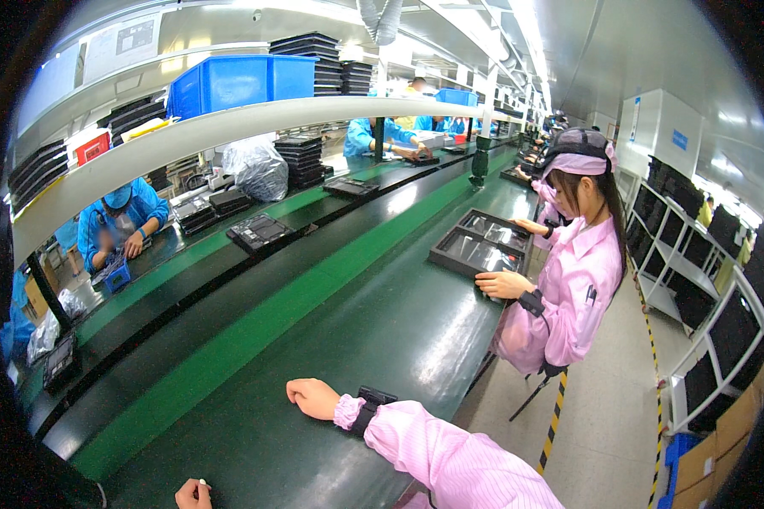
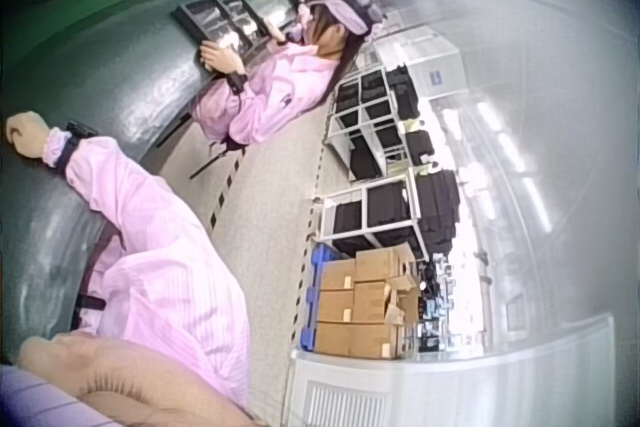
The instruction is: The person operates a dual-screen electronic tablet by hand to run quality control and diagnostic software checklists on an electronics manufacturing line.
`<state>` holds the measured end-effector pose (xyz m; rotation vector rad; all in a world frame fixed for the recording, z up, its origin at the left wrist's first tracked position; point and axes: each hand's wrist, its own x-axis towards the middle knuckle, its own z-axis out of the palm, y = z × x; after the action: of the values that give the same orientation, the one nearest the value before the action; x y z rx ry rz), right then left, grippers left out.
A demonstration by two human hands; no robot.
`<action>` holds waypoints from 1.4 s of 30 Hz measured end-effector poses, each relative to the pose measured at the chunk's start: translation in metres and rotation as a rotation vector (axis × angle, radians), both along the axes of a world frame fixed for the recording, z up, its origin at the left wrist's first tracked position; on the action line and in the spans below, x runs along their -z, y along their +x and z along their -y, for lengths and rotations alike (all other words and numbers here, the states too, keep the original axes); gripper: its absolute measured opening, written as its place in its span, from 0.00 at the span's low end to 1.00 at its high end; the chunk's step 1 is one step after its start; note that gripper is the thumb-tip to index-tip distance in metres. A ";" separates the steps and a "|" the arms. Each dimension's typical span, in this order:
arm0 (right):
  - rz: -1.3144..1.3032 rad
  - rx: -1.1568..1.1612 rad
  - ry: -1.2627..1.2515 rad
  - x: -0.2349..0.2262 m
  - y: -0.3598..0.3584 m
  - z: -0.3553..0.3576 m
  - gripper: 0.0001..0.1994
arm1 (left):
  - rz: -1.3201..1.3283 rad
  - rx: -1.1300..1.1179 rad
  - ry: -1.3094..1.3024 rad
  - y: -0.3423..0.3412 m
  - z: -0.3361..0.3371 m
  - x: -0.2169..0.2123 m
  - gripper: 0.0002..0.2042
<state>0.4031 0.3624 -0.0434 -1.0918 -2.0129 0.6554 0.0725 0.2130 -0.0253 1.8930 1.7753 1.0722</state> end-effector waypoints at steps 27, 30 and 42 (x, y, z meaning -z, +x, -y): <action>0.180 0.464 0.452 -0.035 0.024 -0.025 0.09 | 0.025 -0.022 -0.016 -0.011 -0.014 -0.004 0.10; 0.586 0.945 0.284 -0.053 0.065 -0.017 0.19 | 0.025 -0.022 -0.014 -0.011 -0.012 0.001 0.10; 0.735 0.225 0.208 -0.042 -0.016 0.046 0.15 | 0.015 -0.132 0.008 -0.011 -0.009 0.011 0.09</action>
<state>0.3867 0.3164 -0.0013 -1.5447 -2.4245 -0.1077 0.0617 0.2222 -0.0366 1.7887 1.9129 1.1360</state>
